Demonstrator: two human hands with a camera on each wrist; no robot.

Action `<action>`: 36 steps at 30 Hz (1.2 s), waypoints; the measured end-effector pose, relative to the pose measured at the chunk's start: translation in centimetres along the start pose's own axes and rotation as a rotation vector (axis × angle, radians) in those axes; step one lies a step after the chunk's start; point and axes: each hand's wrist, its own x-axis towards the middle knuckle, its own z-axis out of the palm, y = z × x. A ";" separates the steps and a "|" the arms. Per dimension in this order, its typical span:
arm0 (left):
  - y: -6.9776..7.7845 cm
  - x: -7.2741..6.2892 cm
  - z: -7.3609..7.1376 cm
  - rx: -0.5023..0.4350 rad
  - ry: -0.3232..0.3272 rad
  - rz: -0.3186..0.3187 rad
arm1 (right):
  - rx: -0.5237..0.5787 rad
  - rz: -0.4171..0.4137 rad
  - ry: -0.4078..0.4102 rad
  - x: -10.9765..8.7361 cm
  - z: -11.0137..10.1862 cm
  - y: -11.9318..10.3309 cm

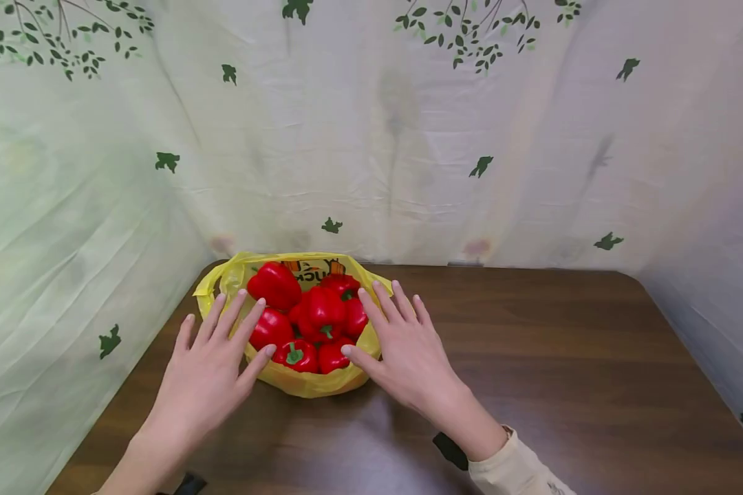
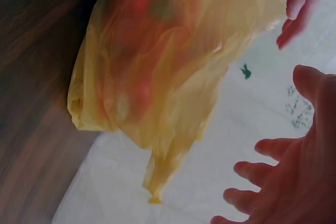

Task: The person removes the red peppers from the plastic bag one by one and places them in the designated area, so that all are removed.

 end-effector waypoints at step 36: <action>-7.9 2.7 3.2 -1.256 0.199 -0.649 | 0.196 -0.131 0.062 4.0 2.7 -1.2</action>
